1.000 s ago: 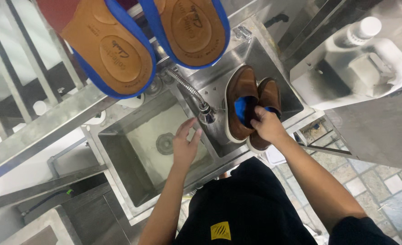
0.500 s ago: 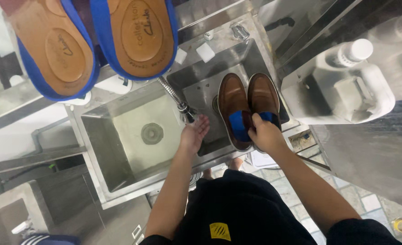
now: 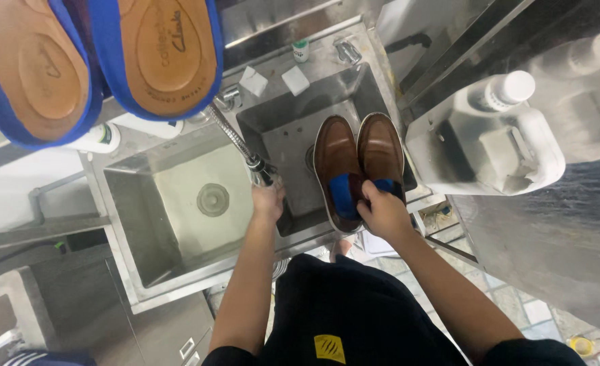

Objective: The person scrubs a brown leather shoe with a blue brush under running water in a stainless steel sink, then rinses the sink. The person then moves to a metal mesh table and uses a steam cleaner on a white and black patterned cloth.

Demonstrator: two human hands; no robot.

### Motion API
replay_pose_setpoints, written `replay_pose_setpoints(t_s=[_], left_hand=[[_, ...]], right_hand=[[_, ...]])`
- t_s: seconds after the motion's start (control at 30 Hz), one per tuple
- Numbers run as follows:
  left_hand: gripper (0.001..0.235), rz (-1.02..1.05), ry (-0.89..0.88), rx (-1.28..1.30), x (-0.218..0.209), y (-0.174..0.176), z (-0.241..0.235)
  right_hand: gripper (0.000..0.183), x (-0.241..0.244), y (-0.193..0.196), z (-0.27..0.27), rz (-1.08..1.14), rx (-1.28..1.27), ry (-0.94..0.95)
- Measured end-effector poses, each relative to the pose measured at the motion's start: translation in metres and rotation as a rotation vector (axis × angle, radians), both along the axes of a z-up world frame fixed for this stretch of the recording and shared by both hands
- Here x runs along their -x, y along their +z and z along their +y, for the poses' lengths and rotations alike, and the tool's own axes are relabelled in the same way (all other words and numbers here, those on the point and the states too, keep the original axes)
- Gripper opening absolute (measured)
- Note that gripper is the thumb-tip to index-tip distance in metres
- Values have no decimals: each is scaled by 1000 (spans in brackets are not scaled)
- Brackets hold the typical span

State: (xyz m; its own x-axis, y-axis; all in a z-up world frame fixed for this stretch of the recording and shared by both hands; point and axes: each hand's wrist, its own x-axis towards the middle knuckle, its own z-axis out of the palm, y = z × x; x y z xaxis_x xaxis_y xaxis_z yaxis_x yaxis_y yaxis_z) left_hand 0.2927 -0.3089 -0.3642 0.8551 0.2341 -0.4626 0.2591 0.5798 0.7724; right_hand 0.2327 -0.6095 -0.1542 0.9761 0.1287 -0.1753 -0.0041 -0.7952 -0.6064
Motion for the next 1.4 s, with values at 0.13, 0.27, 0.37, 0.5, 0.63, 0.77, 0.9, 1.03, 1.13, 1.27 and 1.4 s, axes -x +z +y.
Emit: replay_pose_setpoints(t_s=[0.13, 0.27, 0.37, 0.5, 0.63, 0.77, 0.9, 1.03, 1.13, 1.27, 1.4], left_hand=[[28, 19, 202, 360, -53, 20, 38], [12, -74, -116, -550, -85, 59, 76], [13, -102, -146, -532, -100, 91, 81], [17, 110, -69, -373, -104, 120, 82], [22, -76, -212, -517, -110, 115, 80], [37, -95, -377, -485, -123, 84, 81], [41, -203, -362, 92, -161, 53, 81], [39, -197, -304, 78, -201, 36, 90], [38, -170, -317, 42, -207, 29, 101], [36, -129, -386, 90, -202, 22, 95], [22, -4, -391, -142, -194, 16, 89]], right_hand=[[21, 3, 0, 1, 53, -15, -42], [23, 2, -2, 4, 62, 21, -37], [23, 3, -2, 6, 1, 5, -48], [24, 4, -2, 10, 53, 46, -64], [23, 3, 0, 7, 30, -7, -48], [24, 12, 7, -8, 65, 59, 29], [23, 28, 11, -24, 51, 136, 84], [34, 46, 11, -40, 83, 147, -26], [44, 62, 8, -48, 17, 101, -170], [39, 79, 0, -47, 23, 243, -264], [43, 86, 0, -41, 85, 230, -343]])
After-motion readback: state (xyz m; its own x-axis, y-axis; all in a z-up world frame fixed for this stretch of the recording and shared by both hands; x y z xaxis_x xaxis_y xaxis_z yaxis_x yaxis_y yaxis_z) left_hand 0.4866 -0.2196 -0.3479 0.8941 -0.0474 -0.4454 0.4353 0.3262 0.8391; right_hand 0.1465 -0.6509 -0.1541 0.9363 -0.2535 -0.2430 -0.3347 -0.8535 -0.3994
